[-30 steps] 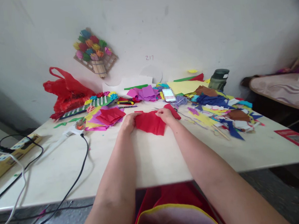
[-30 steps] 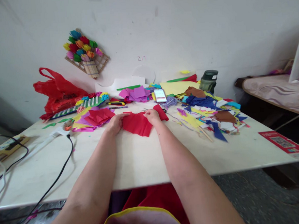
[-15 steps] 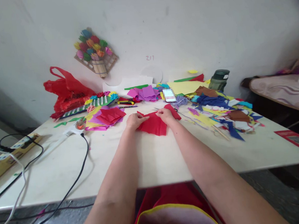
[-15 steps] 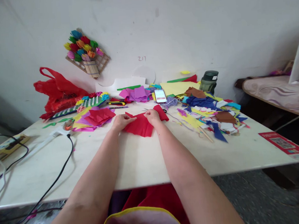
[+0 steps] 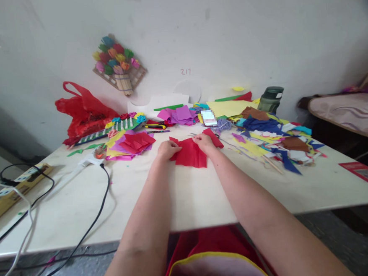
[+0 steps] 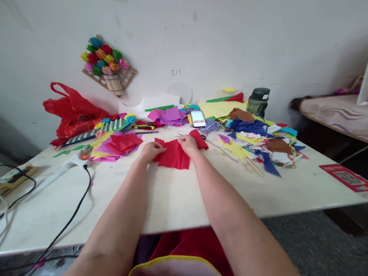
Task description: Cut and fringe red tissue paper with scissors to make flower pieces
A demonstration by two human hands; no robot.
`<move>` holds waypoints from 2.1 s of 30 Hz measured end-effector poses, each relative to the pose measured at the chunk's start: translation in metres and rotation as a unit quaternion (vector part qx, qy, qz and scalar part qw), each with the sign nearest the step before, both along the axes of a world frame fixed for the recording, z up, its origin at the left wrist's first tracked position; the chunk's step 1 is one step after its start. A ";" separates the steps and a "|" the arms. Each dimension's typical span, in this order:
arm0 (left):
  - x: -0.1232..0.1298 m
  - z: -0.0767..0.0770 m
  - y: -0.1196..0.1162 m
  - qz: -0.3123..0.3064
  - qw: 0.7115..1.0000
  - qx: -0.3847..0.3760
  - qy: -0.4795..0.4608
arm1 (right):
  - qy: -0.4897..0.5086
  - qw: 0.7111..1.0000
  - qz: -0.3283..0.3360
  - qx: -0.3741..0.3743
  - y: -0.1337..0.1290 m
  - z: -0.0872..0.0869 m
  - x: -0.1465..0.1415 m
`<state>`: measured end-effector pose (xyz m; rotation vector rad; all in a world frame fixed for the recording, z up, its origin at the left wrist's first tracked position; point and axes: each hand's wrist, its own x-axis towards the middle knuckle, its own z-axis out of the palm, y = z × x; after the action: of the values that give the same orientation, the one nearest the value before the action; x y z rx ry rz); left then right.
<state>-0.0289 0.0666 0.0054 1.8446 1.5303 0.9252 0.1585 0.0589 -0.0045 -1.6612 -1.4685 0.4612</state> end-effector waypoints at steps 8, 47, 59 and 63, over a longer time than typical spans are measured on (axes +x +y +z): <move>-0.004 -0.002 0.006 0.061 0.997 0.027 -0.040 | -0.088 0.993 -0.045 -0.059 -0.008 0.015 -0.005; -0.003 -0.011 0.010 0.085 0.975 -0.015 -0.206 | 0.191 0.981 0.042 0.005 0.003 -0.002 0.010; 0.006 -0.015 0.014 0.177 0.948 -0.033 -0.263 | 0.162 0.986 -0.017 0.013 0.009 -0.006 0.004; 0.010 -0.017 0.016 0.186 0.934 -0.031 -0.303 | 0.128 0.990 -0.040 0.035 0.012 -0.009 0.001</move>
<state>-0.0187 0.0821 -0.0119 1.0739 1.4896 1.4369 0.1599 0.0711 -0.0133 -1.5364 -1.2122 0.5513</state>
